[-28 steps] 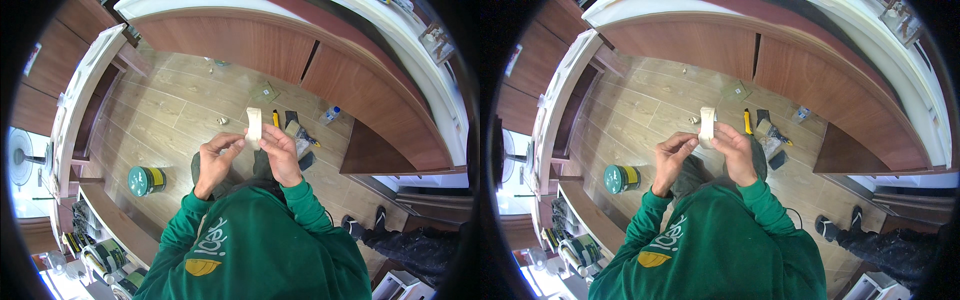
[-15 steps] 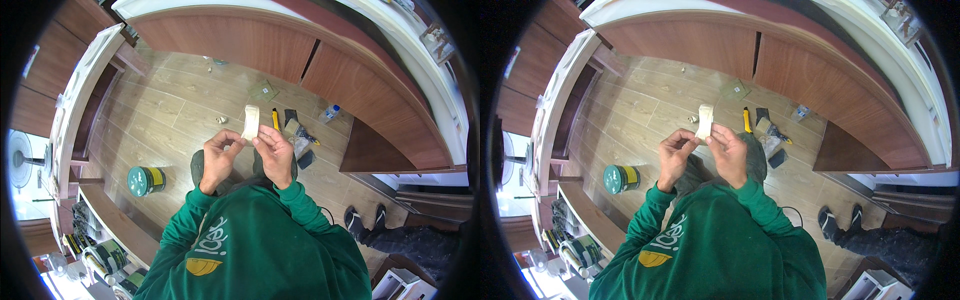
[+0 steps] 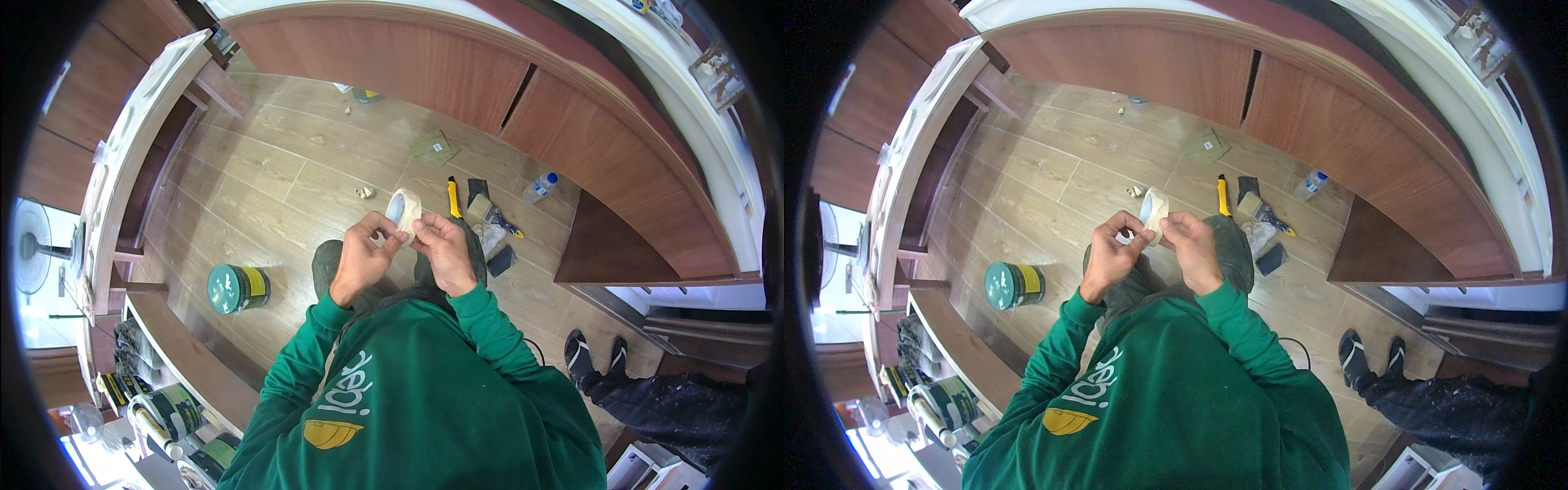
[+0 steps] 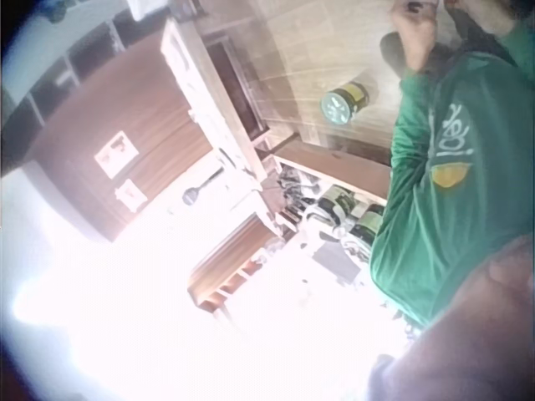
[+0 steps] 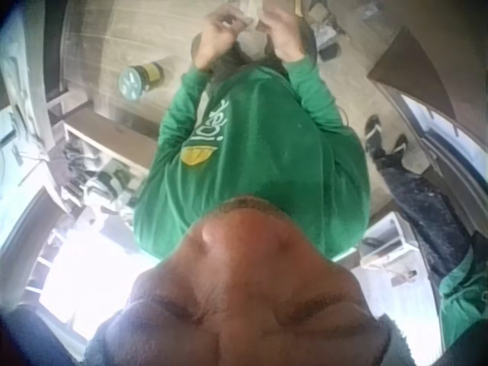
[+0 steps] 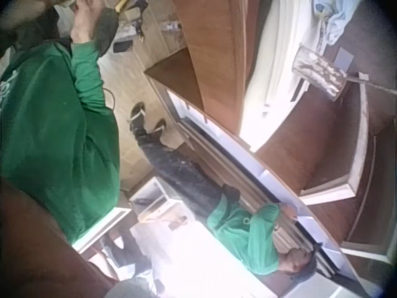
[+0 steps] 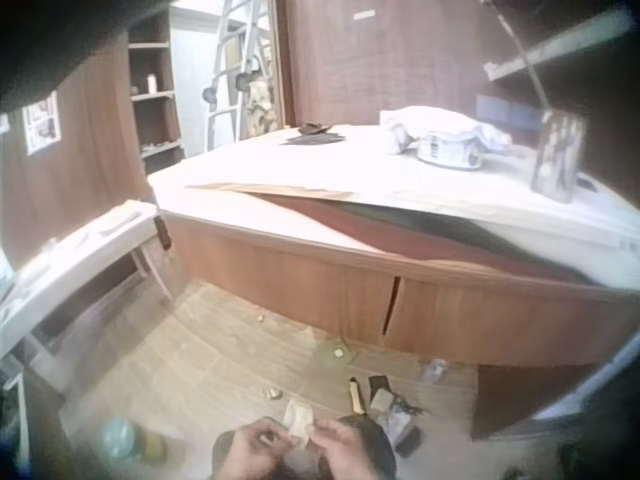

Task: The person wipes a wooden cabinet with a cloth, then uses a sanding block to smooth the surface. They apply a brown finish with a brush and wipe the area again. Finally, they apply masking tape along the cabinet edge.

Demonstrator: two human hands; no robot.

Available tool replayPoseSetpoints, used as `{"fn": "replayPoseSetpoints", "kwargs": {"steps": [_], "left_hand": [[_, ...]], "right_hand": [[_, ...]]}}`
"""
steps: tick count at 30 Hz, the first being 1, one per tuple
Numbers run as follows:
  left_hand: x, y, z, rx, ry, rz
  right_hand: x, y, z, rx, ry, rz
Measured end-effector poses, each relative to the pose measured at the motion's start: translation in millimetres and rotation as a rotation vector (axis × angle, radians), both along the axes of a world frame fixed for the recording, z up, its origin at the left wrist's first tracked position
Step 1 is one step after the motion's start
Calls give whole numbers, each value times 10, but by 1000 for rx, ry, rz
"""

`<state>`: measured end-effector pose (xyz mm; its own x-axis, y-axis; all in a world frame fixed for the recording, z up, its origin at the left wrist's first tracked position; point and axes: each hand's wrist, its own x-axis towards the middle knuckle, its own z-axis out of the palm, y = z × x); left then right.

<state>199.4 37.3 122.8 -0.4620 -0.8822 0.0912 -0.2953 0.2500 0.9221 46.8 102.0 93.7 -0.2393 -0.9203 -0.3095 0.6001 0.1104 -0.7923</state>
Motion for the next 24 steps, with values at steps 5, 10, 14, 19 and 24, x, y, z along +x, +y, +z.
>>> {"fn": "replayPoseSetpoints", "kwargs": {"steps": [5,10,14,19,24], "left_hand": [[-81,148,-176,-463,-72,40],[-148,235,-258,-823,-155,84],[-138,202,-259,-897,-87,69],[65,198,-163,-944,-16,-70],[151,257,-76,-761,43,44]], "right_hand": [[220,-17,-155,-14,-21,-170],[337,-48,-203,-3,14,-245],[360,-49,-144,5,-57,-291],[57,-159,-196,63,-333,-258],[-171,-211,-74,102,-355,-246]]}}
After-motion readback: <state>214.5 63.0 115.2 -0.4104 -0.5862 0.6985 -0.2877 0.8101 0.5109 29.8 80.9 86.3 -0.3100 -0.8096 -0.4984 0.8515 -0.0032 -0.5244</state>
